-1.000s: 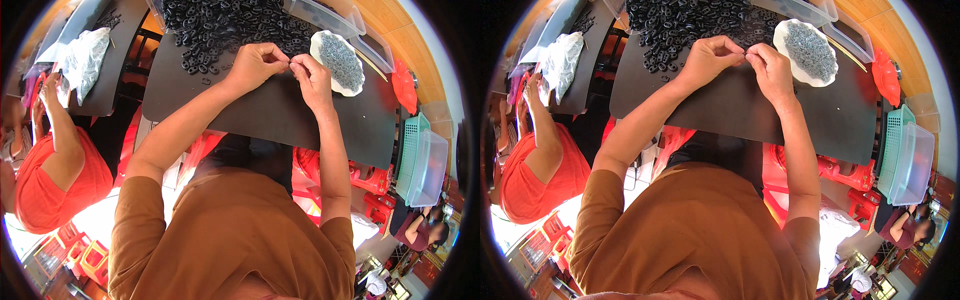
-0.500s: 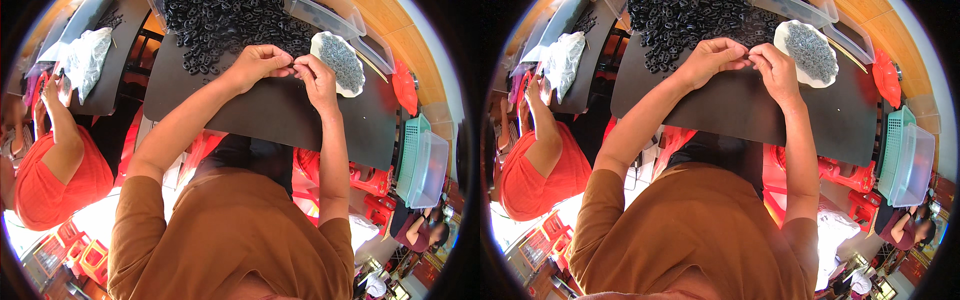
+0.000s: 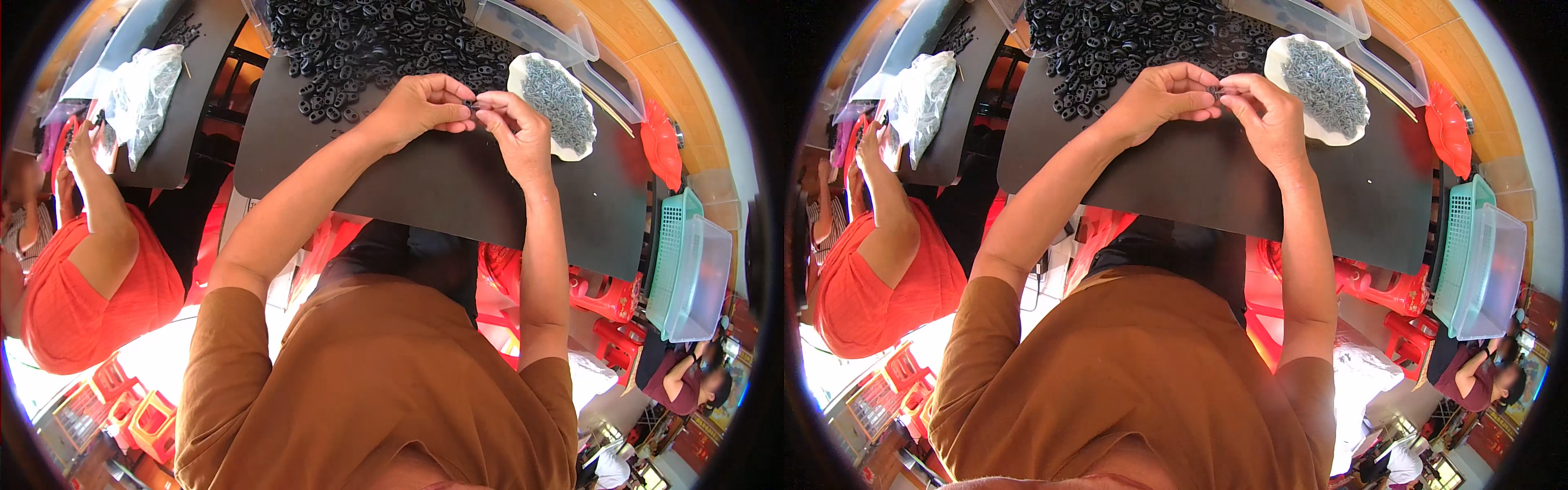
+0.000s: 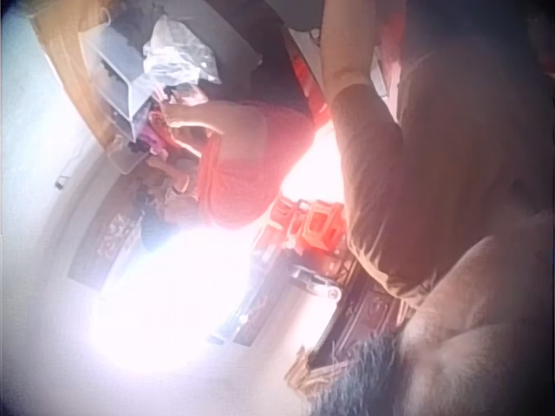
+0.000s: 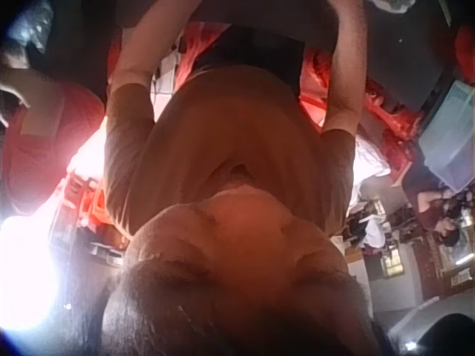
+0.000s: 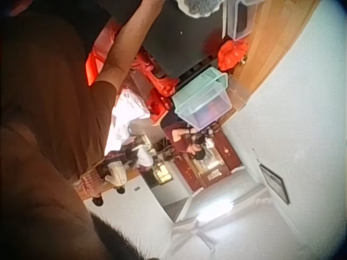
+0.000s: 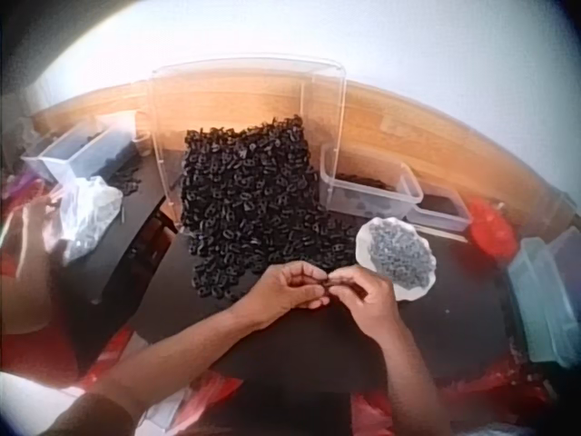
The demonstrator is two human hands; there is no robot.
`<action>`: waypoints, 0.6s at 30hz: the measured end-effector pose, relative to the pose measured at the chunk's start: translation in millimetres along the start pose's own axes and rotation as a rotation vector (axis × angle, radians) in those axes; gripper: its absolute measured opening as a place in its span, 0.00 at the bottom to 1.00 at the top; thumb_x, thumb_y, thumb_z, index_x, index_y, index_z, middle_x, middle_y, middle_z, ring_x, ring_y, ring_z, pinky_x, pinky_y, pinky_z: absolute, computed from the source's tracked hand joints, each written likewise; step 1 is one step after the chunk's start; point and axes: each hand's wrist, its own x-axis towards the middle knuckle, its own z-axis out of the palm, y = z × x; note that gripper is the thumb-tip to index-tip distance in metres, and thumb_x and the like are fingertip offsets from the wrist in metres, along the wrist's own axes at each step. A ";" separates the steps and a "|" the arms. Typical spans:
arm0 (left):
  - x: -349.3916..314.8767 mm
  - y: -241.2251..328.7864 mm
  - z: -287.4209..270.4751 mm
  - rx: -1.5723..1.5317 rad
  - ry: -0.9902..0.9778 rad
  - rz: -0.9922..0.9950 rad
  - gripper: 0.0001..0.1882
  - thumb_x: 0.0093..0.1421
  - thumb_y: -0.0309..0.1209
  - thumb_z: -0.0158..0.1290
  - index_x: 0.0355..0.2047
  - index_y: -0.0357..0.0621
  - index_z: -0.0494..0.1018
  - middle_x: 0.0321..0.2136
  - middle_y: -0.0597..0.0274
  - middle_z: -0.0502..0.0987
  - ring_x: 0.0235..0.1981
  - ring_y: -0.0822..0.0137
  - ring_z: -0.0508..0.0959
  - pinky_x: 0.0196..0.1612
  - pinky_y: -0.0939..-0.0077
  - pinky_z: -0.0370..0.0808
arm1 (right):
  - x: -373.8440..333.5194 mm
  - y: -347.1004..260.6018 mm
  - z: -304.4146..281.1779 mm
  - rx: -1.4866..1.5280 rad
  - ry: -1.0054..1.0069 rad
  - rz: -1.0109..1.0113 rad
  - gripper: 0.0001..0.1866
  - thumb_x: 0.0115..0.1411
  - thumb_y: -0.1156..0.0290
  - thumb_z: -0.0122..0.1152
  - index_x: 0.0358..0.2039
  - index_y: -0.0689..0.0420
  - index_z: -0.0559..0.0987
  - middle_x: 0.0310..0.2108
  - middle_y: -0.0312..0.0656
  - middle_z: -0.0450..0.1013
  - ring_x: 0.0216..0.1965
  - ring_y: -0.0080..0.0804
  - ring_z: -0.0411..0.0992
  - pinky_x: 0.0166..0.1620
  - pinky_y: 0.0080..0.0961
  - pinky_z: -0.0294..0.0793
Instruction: The person sits at a table and repeatedly picks up small black plastic rings and metal pins. They insert the pins into the rings by hand, performing a repetitive assembly task. The person handles the components one at a time, placing the finished units back onto the table.
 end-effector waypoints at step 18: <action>-0.6 -0.3 7.0 0.232 0.083 0.152 0.05 0.60 0.22 0.57 0.36 0.34 0.75 0.32 0.56 0.80 0.35 0.69 0.82 0.40 0.79 0.80 | 2.4 -9.9 2.4 -0.208 -0.047 -0.108 0.04 0.62 0.73 0.57 0.33 0.59 0.75 0.26 0.41 0.72 0.24 0.29 0.70 0.28 0.26 0.68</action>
